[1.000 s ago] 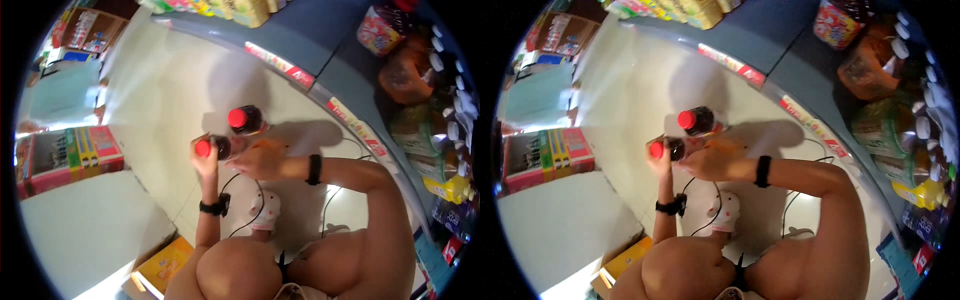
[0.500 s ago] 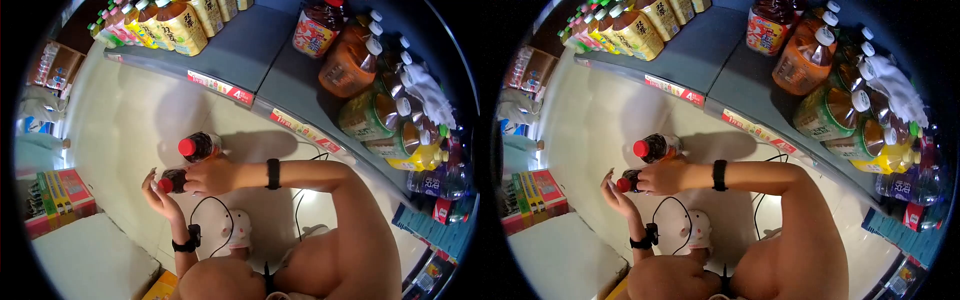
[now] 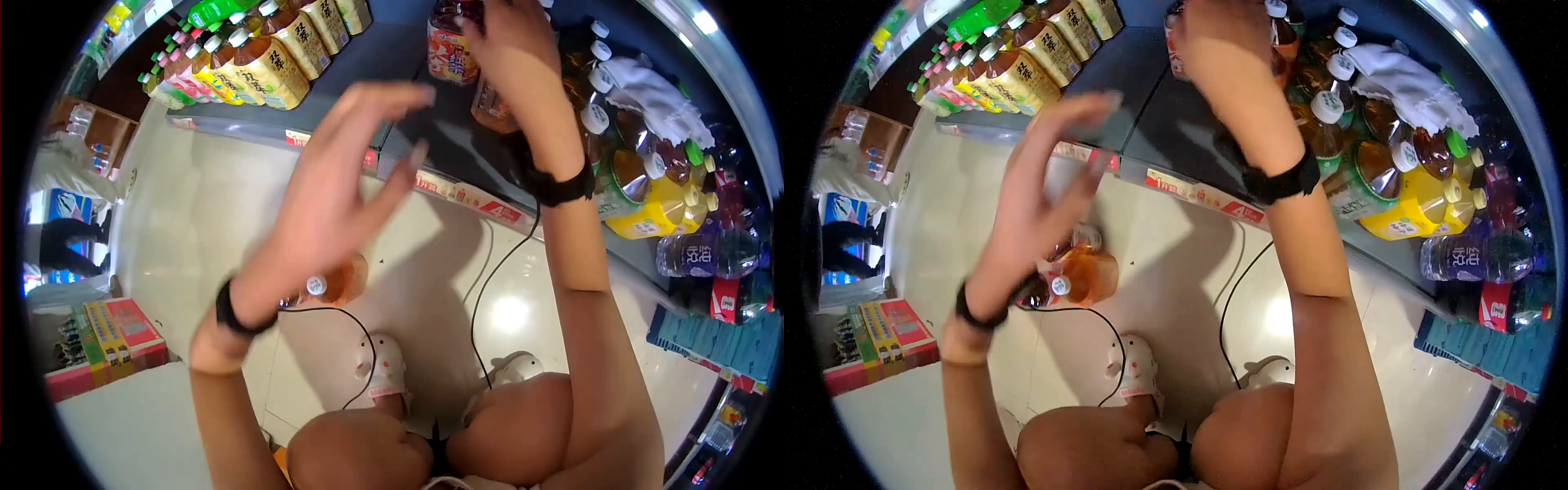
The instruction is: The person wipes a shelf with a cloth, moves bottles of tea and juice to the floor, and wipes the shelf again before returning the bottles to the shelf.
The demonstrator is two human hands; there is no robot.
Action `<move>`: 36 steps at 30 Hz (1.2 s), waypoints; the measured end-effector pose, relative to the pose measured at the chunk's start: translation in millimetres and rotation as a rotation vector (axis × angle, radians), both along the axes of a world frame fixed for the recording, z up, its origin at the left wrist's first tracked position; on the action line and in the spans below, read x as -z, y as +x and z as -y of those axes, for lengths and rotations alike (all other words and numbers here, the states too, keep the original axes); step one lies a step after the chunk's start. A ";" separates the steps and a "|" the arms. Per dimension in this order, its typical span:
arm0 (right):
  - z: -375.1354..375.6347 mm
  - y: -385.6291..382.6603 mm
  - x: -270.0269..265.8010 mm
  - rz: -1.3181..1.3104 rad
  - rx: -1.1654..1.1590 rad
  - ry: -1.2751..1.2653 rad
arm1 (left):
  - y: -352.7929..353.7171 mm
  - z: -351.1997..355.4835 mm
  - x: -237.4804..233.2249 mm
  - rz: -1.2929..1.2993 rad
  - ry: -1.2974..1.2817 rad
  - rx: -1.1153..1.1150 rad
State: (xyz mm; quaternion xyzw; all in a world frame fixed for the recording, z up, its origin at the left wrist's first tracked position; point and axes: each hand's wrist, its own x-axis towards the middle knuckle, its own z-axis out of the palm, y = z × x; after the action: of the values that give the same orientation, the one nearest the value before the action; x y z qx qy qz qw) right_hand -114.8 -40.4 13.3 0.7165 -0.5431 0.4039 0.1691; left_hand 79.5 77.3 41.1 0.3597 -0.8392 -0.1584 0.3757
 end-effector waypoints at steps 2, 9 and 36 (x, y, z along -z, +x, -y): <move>3.4 -6.4 -1.9 0.000 0.186 0.274 | -13.3 49.4 19.8 0.000 0.169 -0.054; 19.3 -16.2 32.0 0.087 0.267 0.241 | -76.9 179.2 34.5 0.188 -0.002 -0.314; -6.7 -18.9 57.3 0.525 -0.233 0.046 | -68.8 196.2 103.8 -0.765 0.136 -0.262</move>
State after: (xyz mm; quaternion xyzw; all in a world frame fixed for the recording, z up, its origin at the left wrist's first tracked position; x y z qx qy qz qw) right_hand -133.8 -33.7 -44.0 0.6487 -0.4914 0.5797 -0.0409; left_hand 10.7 -118.9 -62.7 0.4025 -0.5737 -0.2868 0.6531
